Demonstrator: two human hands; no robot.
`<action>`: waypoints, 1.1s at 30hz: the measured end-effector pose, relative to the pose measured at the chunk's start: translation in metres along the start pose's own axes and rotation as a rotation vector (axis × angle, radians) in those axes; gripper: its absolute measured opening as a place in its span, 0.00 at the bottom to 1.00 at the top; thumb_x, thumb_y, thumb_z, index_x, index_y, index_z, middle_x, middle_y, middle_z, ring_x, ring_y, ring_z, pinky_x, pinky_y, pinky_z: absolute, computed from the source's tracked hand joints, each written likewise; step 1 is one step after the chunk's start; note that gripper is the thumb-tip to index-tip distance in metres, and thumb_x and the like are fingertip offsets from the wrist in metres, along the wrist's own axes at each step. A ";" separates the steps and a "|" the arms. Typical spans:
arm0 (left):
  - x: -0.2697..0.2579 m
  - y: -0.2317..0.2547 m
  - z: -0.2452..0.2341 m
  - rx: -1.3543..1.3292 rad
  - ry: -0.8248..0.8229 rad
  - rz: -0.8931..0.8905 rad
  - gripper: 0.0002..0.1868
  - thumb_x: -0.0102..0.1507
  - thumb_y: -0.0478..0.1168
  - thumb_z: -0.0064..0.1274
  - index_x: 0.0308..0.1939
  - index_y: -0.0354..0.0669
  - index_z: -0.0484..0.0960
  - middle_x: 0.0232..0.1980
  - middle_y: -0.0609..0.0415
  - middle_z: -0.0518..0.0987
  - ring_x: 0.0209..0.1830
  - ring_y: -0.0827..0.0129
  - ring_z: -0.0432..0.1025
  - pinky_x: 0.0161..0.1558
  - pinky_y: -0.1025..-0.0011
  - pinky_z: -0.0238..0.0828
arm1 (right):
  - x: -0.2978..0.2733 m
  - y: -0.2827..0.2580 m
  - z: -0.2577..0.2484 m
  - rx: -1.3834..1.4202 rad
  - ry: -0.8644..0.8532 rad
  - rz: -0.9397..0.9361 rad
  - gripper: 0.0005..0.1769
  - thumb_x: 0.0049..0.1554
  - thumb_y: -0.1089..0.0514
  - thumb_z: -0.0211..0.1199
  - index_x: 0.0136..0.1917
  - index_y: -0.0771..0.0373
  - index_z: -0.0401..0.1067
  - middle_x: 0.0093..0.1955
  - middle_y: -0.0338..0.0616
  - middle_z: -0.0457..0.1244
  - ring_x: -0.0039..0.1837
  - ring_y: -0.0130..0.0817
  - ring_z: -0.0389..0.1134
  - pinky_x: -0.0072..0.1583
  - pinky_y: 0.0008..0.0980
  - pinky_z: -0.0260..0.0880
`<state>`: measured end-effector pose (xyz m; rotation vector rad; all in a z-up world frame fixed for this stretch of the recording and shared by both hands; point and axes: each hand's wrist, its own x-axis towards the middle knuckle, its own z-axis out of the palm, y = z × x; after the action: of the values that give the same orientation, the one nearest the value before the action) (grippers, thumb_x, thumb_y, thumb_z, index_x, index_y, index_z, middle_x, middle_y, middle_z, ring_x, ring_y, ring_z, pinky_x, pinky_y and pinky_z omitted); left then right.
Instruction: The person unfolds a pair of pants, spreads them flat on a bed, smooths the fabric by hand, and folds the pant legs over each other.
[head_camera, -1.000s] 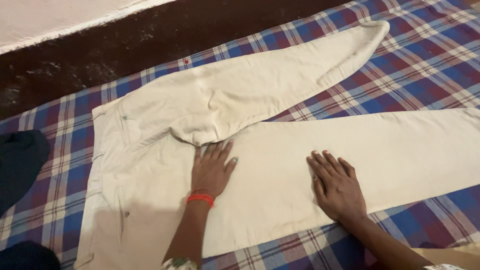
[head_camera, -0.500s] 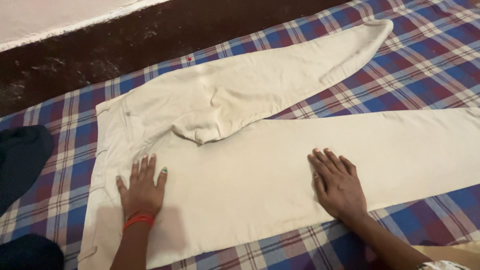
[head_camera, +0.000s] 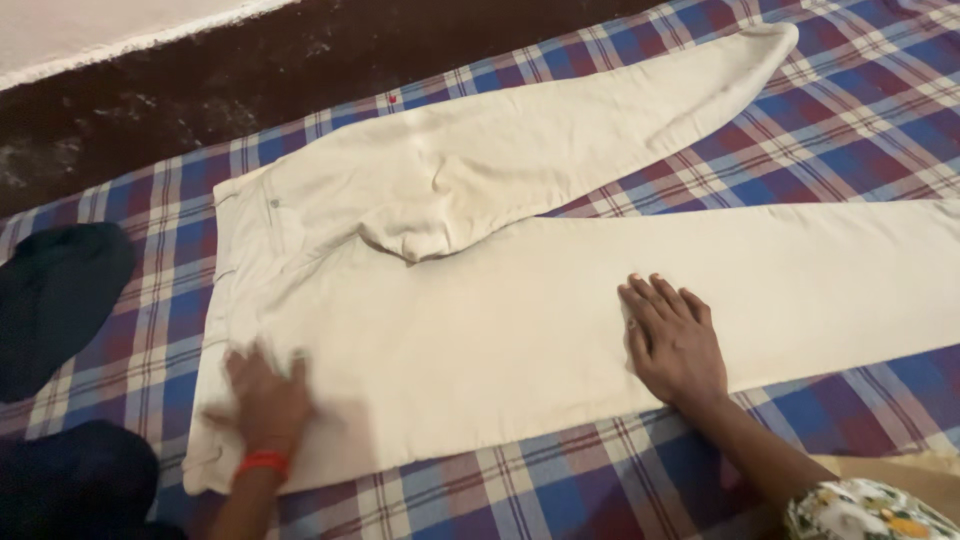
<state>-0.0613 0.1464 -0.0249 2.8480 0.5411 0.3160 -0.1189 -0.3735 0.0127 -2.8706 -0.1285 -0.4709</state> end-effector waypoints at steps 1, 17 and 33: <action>-0.017 0.017 0.003 0.025 0.118 0.198 0.40 0.68 0.63 0.38 0.80 0.49 0.53 0.85 0.45 0.50 0.86 0.56 0.43 0.71 0.26 0.22 | -0.002 0.000 -0.001 0.007 0.007 0.002 0.30 0.60 0.51 0.47 0.75 0.55 0.63 0.79 0.42 0.55 0.82 0.38 0.50 0.78 0.46 0.42; -0.053 -0.043 -0.055 0.153 -0.170 0.255 0.29 0.66 0.54 0.44 0.72 0.63 0.65 0.78 0.64 0.61 0.78 0.62 0.54 0.73 0.46 0.46 | -0.003 -0.001 -0.001 -0.013 0.022 -0.035 0.30 0.60 0.52 0.47 0.75 0.56 0.64 0.78 0.44 0.56 0.81 0.40 0.51 0.78 0.48 0.43; -0.029 -0.020 -0.031 0.018 -0.049 0.026 0.18 0.59 0.50 0.62 0.48 0.48 0.87 0.65 0.49 0.68 0.65 0.47 0.58 0.63 0.51 0.64 | -0.004 -0.001 -0.001 0.012 0.035 -0.033 0.29 0.59 0.52 0.49 0.73 0.56 0.65 0.78 0.42 0.58 0.81 0.38 0.52 0.77 0.47 0.45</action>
<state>-0.1019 0.1592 -0.0055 2.8742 0.5007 0.2458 -0.1231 -0.3727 0.0127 -2.8507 -0.1721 -0.5246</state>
